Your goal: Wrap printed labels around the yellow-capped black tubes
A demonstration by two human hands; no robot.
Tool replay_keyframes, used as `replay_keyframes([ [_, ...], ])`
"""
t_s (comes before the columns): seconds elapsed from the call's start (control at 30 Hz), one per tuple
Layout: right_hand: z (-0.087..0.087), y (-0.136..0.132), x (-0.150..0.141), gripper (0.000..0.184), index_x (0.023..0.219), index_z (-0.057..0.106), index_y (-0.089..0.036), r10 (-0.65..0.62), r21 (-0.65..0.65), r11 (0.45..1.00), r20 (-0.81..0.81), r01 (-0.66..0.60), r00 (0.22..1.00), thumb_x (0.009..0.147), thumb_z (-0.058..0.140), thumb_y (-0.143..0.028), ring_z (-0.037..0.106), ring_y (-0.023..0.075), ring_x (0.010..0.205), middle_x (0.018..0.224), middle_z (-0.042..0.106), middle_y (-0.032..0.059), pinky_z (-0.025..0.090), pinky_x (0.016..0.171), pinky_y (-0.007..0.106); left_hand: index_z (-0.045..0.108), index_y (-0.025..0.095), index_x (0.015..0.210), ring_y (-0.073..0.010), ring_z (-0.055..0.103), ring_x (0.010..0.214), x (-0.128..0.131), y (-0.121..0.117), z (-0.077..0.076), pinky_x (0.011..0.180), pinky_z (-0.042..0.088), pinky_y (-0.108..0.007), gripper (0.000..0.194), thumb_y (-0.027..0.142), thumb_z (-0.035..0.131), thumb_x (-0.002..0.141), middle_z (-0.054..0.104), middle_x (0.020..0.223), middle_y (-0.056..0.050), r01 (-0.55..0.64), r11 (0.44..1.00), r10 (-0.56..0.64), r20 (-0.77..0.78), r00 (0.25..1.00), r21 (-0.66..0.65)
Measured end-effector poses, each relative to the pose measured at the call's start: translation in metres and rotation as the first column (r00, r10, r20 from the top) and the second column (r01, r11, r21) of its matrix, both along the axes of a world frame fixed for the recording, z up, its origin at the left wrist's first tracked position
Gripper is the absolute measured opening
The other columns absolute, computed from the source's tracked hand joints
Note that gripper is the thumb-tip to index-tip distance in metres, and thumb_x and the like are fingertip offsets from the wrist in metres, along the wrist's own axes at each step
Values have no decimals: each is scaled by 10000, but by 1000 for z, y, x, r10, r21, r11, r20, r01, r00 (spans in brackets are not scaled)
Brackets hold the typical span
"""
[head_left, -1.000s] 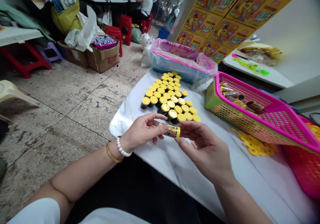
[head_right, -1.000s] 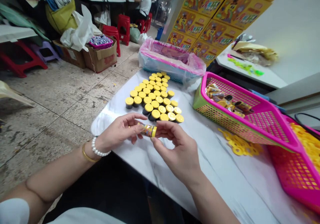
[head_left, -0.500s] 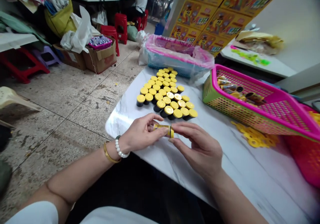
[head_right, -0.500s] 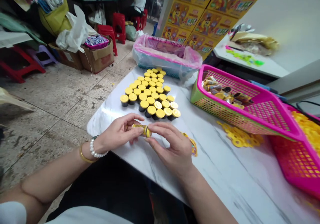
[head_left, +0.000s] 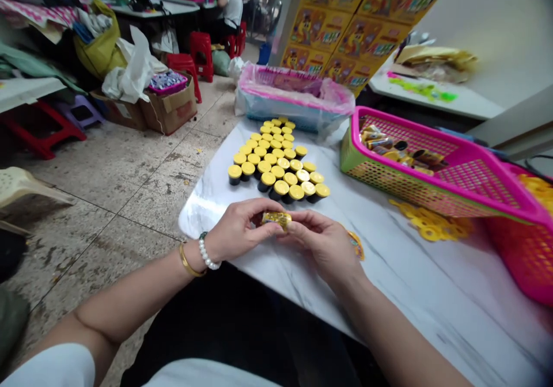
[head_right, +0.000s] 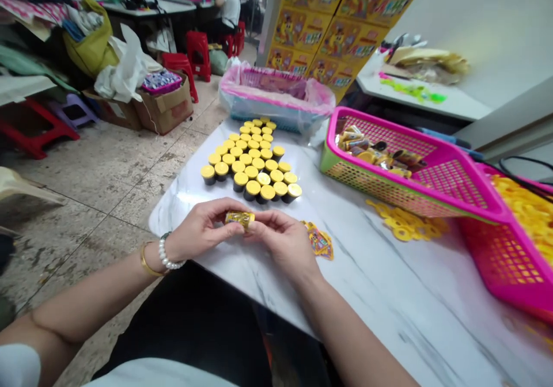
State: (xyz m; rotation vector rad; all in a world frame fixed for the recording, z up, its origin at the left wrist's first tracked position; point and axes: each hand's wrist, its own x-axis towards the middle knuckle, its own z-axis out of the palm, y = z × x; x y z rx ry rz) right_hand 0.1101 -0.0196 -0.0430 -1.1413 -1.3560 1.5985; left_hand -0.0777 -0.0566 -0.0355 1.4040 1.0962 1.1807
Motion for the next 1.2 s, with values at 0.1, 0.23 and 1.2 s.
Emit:
replay_keyframes([
  [0.1, 4, 4, 5, 302, 955, 770, -196, -76, 221, 972, -12, 77, 997, 733, 868, -377, 765, 208, 766, 882, 794, 59, 663, 738, 360, 683, 186, 1155, -140, 626, 748, 3, 7, 11, 675, 478, -228, 354, 292, 754, 825, 689, 902, -45, 49, 997, -44, 79, 996, -56],
  [0.23, 14, 11, 18, 283, 1017, 763, -245, -127, 483, 859, -114, 167, 985, 750, 855, -259, 754, 193, 856, 1003, 754, 38, 662, 794, 350, 667, 160, 1053, -106, 570, 601, 15, 31, 33, 575, 467, -212, 325, 408, 722, 850, 616, 726, -2, 74, 995, -71, 50, 996, -67],
  [1.2, 67, 81, 82, 396, 1242, 736, -273, -652, 800, 492, 79, 342, 754, 847, 763, -265, 729, 235, 1047, 1278, 686, 57, 627, 858, 321, 596, 146, 1076, -93, 496, 321, 31, 62, 12, 323, 279, -167, 639, 649, 775, 726, 628, 503, 20, 636, 642, -427, 490, 760, -428],
])
